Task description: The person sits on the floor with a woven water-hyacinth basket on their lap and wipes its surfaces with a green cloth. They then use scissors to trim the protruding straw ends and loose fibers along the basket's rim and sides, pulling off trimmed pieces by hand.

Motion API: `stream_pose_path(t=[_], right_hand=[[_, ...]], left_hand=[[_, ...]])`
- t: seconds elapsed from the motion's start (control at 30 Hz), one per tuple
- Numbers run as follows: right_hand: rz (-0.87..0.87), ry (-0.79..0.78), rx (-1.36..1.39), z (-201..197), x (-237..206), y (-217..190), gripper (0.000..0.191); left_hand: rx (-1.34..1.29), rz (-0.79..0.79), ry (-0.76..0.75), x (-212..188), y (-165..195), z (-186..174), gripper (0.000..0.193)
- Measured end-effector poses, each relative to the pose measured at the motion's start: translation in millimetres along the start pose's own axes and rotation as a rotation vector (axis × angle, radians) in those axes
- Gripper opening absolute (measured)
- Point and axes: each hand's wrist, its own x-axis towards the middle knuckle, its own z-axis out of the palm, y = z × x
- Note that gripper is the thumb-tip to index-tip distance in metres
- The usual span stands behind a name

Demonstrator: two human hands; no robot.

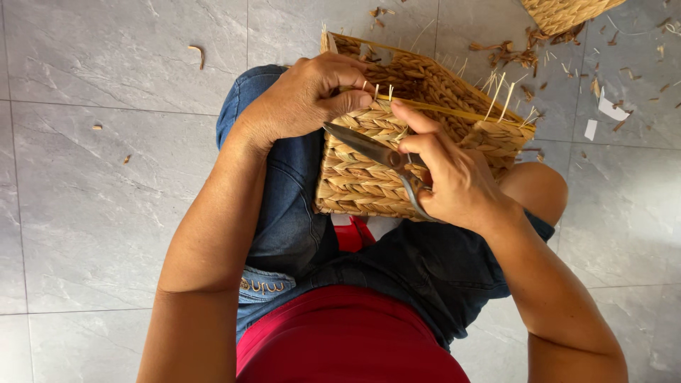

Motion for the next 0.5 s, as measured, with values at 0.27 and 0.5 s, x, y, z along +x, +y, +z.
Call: stream_pose_path(t=[0.27,0.5], right_hand=[[-0.032,-0.071,-0.205,11,4,5,0.042],[0.010,-0.136,-0.290,15,4,-2,0.039]], left_hand=[[0.109,-0.250,-0.017,2,19,-1,0.017],[0.358,-0.326,0.032,6,29,11,0.023]])
